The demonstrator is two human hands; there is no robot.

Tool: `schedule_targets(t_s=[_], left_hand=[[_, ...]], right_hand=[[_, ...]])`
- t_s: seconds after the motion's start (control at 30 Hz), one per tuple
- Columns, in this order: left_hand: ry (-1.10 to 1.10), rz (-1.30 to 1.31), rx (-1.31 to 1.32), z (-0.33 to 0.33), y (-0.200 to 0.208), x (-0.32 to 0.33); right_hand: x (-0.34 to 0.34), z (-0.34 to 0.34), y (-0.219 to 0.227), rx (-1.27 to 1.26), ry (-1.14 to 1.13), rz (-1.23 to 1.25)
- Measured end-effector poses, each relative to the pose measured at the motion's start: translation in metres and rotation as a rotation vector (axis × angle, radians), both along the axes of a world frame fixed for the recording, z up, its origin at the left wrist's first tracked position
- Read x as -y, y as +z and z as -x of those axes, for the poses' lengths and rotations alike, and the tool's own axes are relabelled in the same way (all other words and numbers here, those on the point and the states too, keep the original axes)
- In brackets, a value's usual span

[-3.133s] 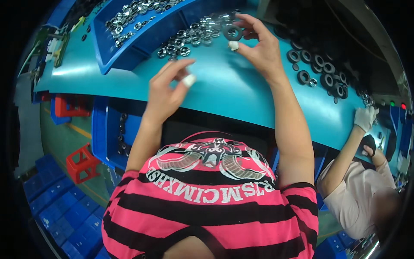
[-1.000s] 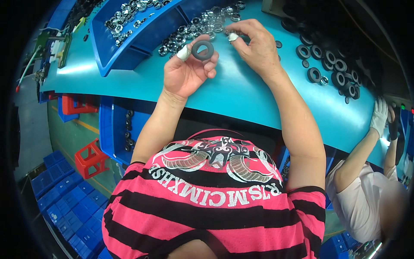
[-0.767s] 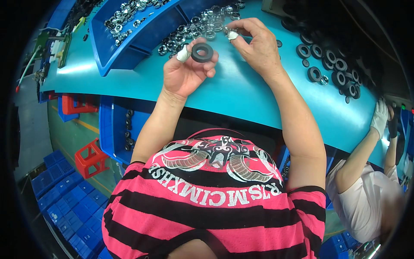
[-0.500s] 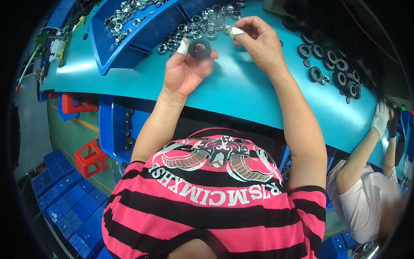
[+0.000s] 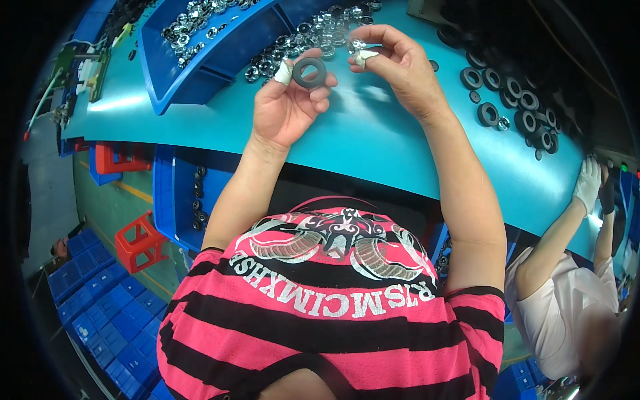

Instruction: The worker is assembling small mechanical components consisting of metal rings and rubber gaskets at a factory workbench.

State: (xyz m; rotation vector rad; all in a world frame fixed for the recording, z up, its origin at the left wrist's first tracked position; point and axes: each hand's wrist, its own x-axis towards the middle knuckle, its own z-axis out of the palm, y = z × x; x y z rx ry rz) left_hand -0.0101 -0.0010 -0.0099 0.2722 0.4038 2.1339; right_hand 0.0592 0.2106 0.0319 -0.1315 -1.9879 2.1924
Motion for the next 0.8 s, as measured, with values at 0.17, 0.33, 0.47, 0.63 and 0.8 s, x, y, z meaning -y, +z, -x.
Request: schedule_targets(t_s=[0.17,0.33,0.47,0.63,0.8], left_hand=[[-0.002,0.003,-0.042,0.001,-0.004,0.001],[0.01,0.004,-0.041,0.001,-0.006,0.001],[0.007,0.008,-0.037,0.001,-0.006,0.002],[0.003,0.008,-0.045,0.002,-0.009,0.001],[0.02,0.033,-0.038,0.0,-0.005,0.0]], right_hand=[[0.002,-0.002,0.004,0.0,0.064,-0.017],[0.001,-0.003,0.001,-0.004,0.102,-0.04],[0.0,-0.002,-0.003,0.0,0.136,-0.038],[0.008,-0.004,0.007,-0.009,0.135,-0.025],[0.008,-0.005,0.002,-0.021,0.119,0.008]])
